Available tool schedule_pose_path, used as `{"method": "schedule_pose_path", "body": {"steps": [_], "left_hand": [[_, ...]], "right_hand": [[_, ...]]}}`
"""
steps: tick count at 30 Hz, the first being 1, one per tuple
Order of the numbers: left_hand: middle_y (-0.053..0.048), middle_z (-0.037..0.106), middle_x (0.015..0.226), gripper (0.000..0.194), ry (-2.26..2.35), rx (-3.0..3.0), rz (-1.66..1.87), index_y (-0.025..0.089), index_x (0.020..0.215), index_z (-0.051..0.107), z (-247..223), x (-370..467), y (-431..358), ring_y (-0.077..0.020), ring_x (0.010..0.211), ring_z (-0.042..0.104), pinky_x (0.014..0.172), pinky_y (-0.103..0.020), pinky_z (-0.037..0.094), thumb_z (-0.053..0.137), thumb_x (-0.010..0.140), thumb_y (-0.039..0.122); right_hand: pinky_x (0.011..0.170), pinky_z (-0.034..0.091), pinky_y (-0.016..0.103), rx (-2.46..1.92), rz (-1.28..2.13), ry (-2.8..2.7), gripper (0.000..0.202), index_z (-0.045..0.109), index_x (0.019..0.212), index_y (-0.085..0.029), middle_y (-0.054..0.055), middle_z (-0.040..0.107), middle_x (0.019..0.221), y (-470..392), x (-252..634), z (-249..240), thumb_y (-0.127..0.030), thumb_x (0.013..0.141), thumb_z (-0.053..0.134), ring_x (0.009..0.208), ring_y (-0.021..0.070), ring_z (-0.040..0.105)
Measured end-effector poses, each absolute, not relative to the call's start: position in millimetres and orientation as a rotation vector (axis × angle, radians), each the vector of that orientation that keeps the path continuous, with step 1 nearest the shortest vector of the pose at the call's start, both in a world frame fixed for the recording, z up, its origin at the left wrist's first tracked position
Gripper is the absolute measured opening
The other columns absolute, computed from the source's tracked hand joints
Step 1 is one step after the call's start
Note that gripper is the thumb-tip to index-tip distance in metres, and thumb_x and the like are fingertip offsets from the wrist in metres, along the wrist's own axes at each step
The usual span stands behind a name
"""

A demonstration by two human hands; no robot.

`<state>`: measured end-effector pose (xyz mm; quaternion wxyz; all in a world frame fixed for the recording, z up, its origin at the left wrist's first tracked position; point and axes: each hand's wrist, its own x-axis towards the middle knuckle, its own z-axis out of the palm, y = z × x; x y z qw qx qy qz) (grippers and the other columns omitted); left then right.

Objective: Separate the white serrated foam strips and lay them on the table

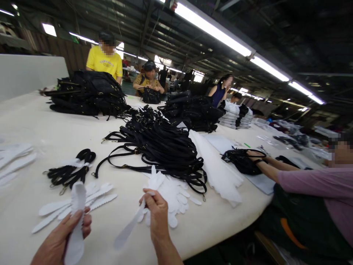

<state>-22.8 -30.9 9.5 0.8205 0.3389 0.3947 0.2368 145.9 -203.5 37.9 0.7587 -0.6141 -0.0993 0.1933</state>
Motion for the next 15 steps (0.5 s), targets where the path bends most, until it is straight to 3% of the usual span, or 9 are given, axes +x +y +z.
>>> {"method": "schedule_pose_path", "body": {"steps": [2, 5, 7, 10, 13, 15], "left_hand": [[0.003, 0.069, 0.069, 0.026, 0.839, 0.754, 0.503, 0.019, 0.095, 0.069, 10, -26, -28, -0.0094, 0.058, 0.064, 0.056, -0.015, 0.059, 0.081, 0.073, 0.028], [-0.004, 0.074, 0.074, 0.026, 0.931, 0.759, 0.383, 0.014, 0.092, 0.069, 12, -22, -35, -0.0152, 0.063, 0.070, 0.062, -0.021, 0.063, 0.081, 0.071, 0.024], [-0.009, 0.077, 0.081, 0.032, 0.945, 0.767, 0.288, 0.011, 0.095, 0.070, 13, -15, -43, -0.0198, 0.070, 0.073, 0.068, -0.026, 0.064, 0.083, 0.068, 0.024], [-0.011, 0.078, 0.084, 0.041, 0.901, 0.785, 0.193, 0.010, 0.094, 0.071, 9, -6, -55, -0.0223, 0.074, 0.074, 0.070, -0.027, 0.065, 0.089, 0.061, 0.027], [-0.009, 0.079, 0.076, 0.041, 0.895, 0.836, 0.179, 0.012, 0.087, 0.073, 2, 1, -67, -0.0215, 0.067, 0.074, 0.064, -0.026, 0.064, 0.092, 0.055, 0.029], [-0.007, 0.078, 0.071, 0.040, 0.894, 0.884, 0.226, 0.014, 0.085, 0.073, -2, 3, -73, -0.0206, 0.064, 0.073, 0.061, -0.024, 0.064, 0.092, 0.054, 0.031]], "right_hand": [[0.068, 0.048, 0.027, -1.443, 0.281, -0.188, 0.040, 0.071, 0.106, -0.016, 0.002, 0.071, 0.074, -225, 174, 44, -0.046, 0.080, 0.068, 0.068, 0.0147, 0.060], [0.072, 0.049, 0.030, -1.714, 0.213, -0.322, 0.037, 0.070, 0.109, -0.018, 0.002, 0.071, 0.078, -253, 216, 57, -0.042, 0.081, 0.067, 0.072, 0.0169, 0.061], [0.082, 0.049, 0.035, -1.900, 0.118, -0.432, 0.038, 0.070, 0.112, -0.020, 0.005, 0.073, 0.097, -262, 232, 62, -0.035, 0.077, 0.070, 0.086, 0.0209, 0.064], [0.098, 0.044, 0.039, -1.957, -0.004, -0.486, 0.042, 0.068, 0.117, -0.024, 0.007, 0.066, 0.127, -255, 223, 62, -0.030, 0.076, 0.070, 0.110, 0.0244, 0.060], [0.085, 0.051, 0.034, -1.705, 0.349, -0.477, 0.030, 0.072, 0.104, -0.022, 0.005, 0.074, 0.101, -229, 179, 54, -0.040, 0.081, 0.068, 0.091, 0.0207, 0.066], [0.075, 0.052, 0.029, -1.497, 0.600, -0.461, 0.027, 0.074, 0.089, -0.019, 0.003, 0.075, 0.085, -209, 146, 48, -0.040, 0.072, 0.077, 0.081, 0.0191, 0.067]]}}
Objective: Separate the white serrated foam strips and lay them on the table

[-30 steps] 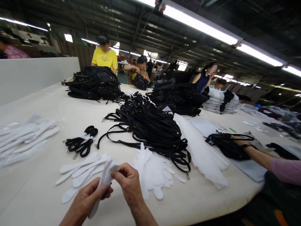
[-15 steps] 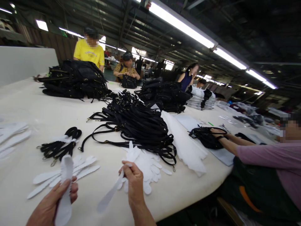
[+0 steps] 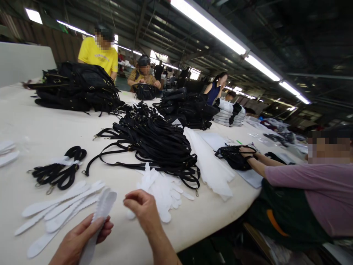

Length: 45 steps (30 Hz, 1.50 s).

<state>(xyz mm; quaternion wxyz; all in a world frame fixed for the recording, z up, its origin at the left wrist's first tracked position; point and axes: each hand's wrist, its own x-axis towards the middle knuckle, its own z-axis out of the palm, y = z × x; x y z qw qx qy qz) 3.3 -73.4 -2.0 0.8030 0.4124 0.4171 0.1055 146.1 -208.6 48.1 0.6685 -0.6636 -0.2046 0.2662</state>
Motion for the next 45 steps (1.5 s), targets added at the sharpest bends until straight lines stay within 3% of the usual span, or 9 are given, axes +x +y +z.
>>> {"method": "schedule_pose_path", "body": {"steps": [5, 10, 14, 18, 25, 28, 31, 37, 45], "left_hand": [[-0.004, 0.078, 0.068, 0.046, 0.866, 0.923, 0.281, 0.018, 0.085, 0.074, 0, 4, -83, -0.0206, 0.061, 0.073, 0.059, -0.023, 0.062, 0.094, 0.050, 0.040], [-0.005, 0.077, 0.068, 0.046, 0.806, 0.939, 0.295, 0.014, 0.086, 0.073, 8, 3, -83, -0.0189, 0.058, 0.071, 0.057, -0.022, 0.060, 0.089, 0.057, 0.047], [-0.011, 0.079, 0.075, 0.041, 0.833, 0.924, 0.279, 0.013, 0.092, 0.073, 7, 4, -80, -0.0228, 0.067, 0.074, 0.063, -0.026, 0.061, 0.087, 0.063, 0.038], [-0.010, 0.079, 0.092, 0.036, 0.860, 0.855, 0.313, 0.015, 0.098, 0.072, 8, 4, -72, -0.0240, 0.085, 0.075, 0.069, -0.026, 0.061, 0.082, 0.070, 0.035], [-0.006, 0.075, 0.070, 0.049, 0.820, 0.812, 0.387, 0.010, 0.093, 0.071, 7, -8, -45, -0.0176, 0.065, 0.068, 0.064, -0.025, 0.058, 0.085, 0.064, 0.047], [-0.008, 0.075, 0.069, 0.051, 0.830, 0.840, 0.406, 0.010, 0.085, 0.072, 4, -8, -45, -0.0195, 0.062, 0.069, 0.061, -0.026, 0.057, 0.087, 0.058, 0.051], [-0.007, 0.075, 0.069, 0.049, 0.828, 0.919, 0.419, 0.013, 0.082, 0.073, 4, -4, -53, -0.0191, 0.062, 0.069, 0.060, -0.026, 0.055, 0.084, 0.060, 0.055], [-0.005, 0.072, 0.063, 0.042, 0.695, 1.124, 0.412, 0.017, 0.075, 0.074, 13, -1, -61, -0.0192, 0.063, 0.064, 0.062, -0.027, 0.052, 0.078, 0.066, 0.058], [-0.007, 0.075, 0.068, 0.047, 0.736, 1.026, 0.465, 0.017, 0.083, 0.075, 14, -6, -63, -0.0240, 0.067, 0.070, 0.067, -0.033, 0.058, 0.080, 0.063, 0.059]], "right_hand": [[0.058, 0.044, 0.022, -1.354, 0.668, -0.352, 0.016, 0.070, 0.067, -0.018, -0.004, 0.066, 0.062, -179, 109, 47, -0.028, 0.063, 0.082, 0.058, 0.0114, 0.057], [0.063, 0.046, 0.024, -1.344, 0.667, -0.395, 0.007, 0.072, 0.068, -0.018, -0.002, 0.068, 0.064, -179, 114, 55, -0.023, 0.071, 0.074, 0.063, 0.0132, 0.059], [0.068, 0.049, 0.026, -1.350, 0.668, -0.424, 0.007, 0.075, 0.073, -0.018, -0.001, 0.069, 0.067, -177, 112, 51, -0.025, 0.072, 0.073, 0.066, 0.0147, 0.060], [0.072, 0.049, 0.027, -1.395, 0.622, -0.409, 0.022, 0.076, 0.093, -0.019, 0.001, 0.072, 0.080, -176, 114, 45, -0.029, 0.073, 0.074, 0.074, 0.0162, 0.061], [0.081, 0.050, 0.035, -1.803, 0.300, -0.462, 0.034, 0.069, 0.107, -0.020, 0.004, 0.072, 0.090, -217, 189, 54, -0.042, 0.082, 0.062, 0.085, 0.0225, 0.064], [0.099, 0.043, 0.045, -2.140, 0.003, -0.653, 0.040, 0.068, 0.114, -0.023, 0.009, 0.070, 0.112, -233, 221, 65, -0.035, 0.076, 0.067, 0.109, 0.0302, 0.061], [0.105, 0.041, 0.044, -2.155, -0.070, -0.706, 0.045, 0.065, 0.120, -0.025, 0.009, 0.065, 0.126, -226, 210, 77, -0.034, 0.077, 0.067, 0.119, 0.0295, 0.057], [0.078, 0.050, 0.028, -1.678, 0.648, -0.728, 0.014, 0.071, 0.084, -0.020, 0.001, 0.073, 0.081, -167, 127, 86, -0.030, 0.074, 0.074, 0.079, 0.0179, 0.066], [0.071, 0.046, 0.025, -1.460, 0.711, -0.634, 0.009, 0.075, 0.079, -0.017, -0.001, 0.068, 0.072, -145, 112, 81, -0.025, 0.075, 0.072, 0.073, 0.0144, 0.058]]}}
